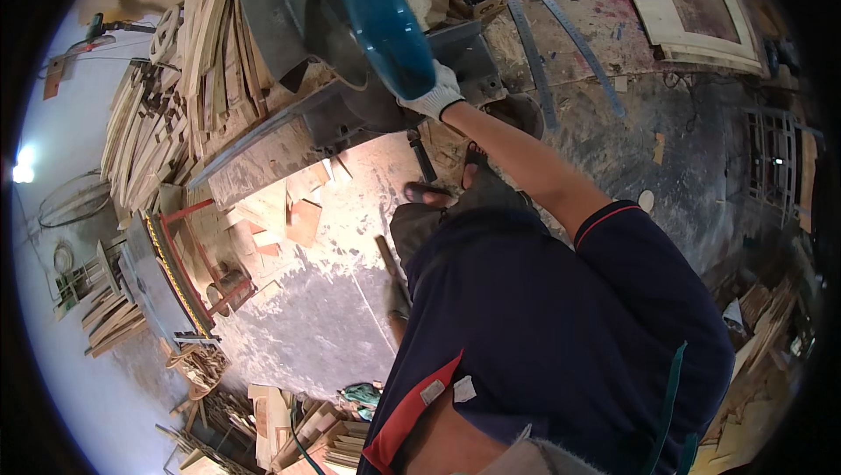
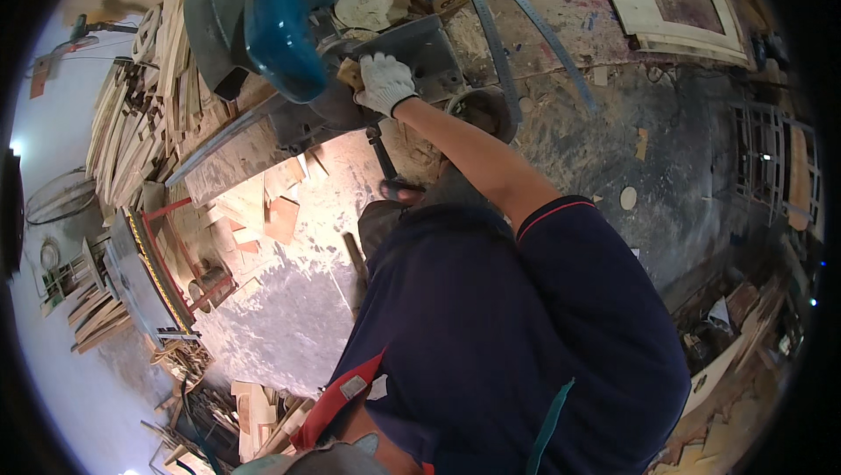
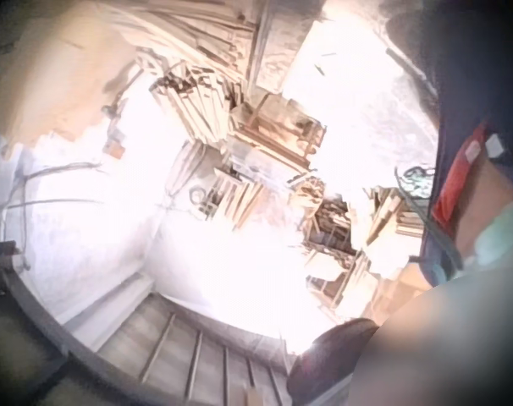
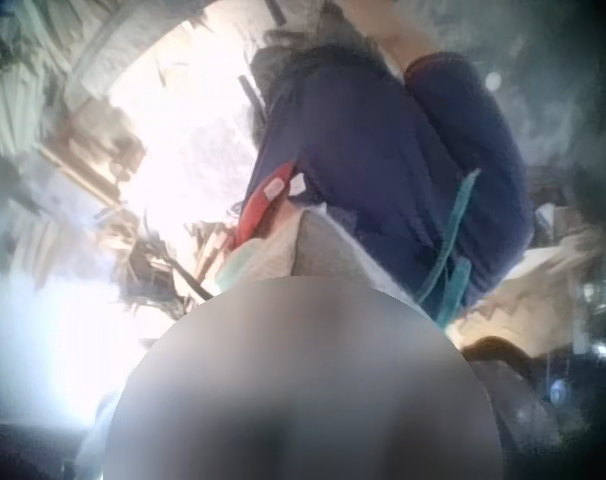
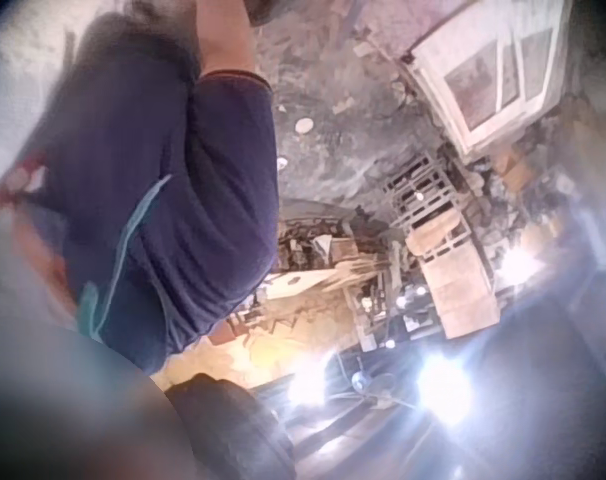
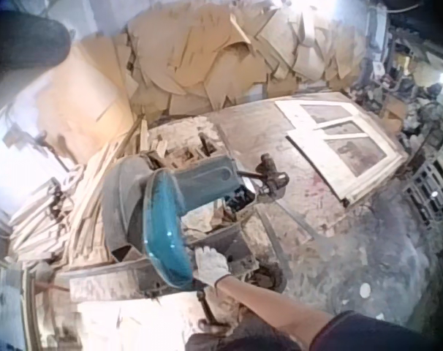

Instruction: The person assembles a wooden frame by arranging pieces on a workbench, cutting a strip with a miter saw, and fitting it into the frame. They then move the frame to another table and handle a large sheet of plywood.

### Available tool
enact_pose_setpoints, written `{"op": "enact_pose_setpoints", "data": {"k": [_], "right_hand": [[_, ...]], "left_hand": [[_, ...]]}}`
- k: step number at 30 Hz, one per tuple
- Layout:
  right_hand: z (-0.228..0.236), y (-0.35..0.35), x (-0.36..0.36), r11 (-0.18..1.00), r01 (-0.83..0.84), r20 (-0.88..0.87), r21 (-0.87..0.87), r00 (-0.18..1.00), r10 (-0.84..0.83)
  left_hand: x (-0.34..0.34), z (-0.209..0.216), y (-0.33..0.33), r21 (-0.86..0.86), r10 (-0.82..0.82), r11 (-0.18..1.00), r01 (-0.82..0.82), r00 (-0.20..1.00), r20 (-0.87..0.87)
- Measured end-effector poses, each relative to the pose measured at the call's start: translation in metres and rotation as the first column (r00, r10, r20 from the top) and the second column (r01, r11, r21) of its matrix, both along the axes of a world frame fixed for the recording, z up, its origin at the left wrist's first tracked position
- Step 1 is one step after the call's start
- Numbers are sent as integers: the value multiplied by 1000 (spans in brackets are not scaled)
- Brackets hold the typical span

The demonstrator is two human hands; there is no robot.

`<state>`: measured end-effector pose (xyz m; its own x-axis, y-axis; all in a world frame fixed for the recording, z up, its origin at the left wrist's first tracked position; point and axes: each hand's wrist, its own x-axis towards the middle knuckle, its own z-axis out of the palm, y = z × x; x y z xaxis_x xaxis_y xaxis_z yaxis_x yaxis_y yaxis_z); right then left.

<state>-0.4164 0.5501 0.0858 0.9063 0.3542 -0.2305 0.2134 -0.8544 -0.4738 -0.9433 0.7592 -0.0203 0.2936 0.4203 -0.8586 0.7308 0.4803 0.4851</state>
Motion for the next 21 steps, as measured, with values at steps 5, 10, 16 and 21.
{"op": "enact_pose_setpoints", "data": {"k": [5, 10, 16, 21], "right_hand": [[34, -47, -18, 993, -119, 2, -26, 993, 119], [21, -127, -58, 913, -325, -339, 245, 854, 395], [-53, -255, -180, 964, 143, -523, 223, 853, -5], [-41, -325, -264, 982, 151, -466, 111, 881, -82]], "left_hand": [[-53, -26, -112, -252, 196, 945, -207, 978, -67], [-76, -42, -165, -332, 272, 903, -273, 961, -51], [-106, -53, -186, -394, 385, 860, -324, 919, 86], [-82, -35, -159, -38, -169, 983, 181, 962, 213]]}}
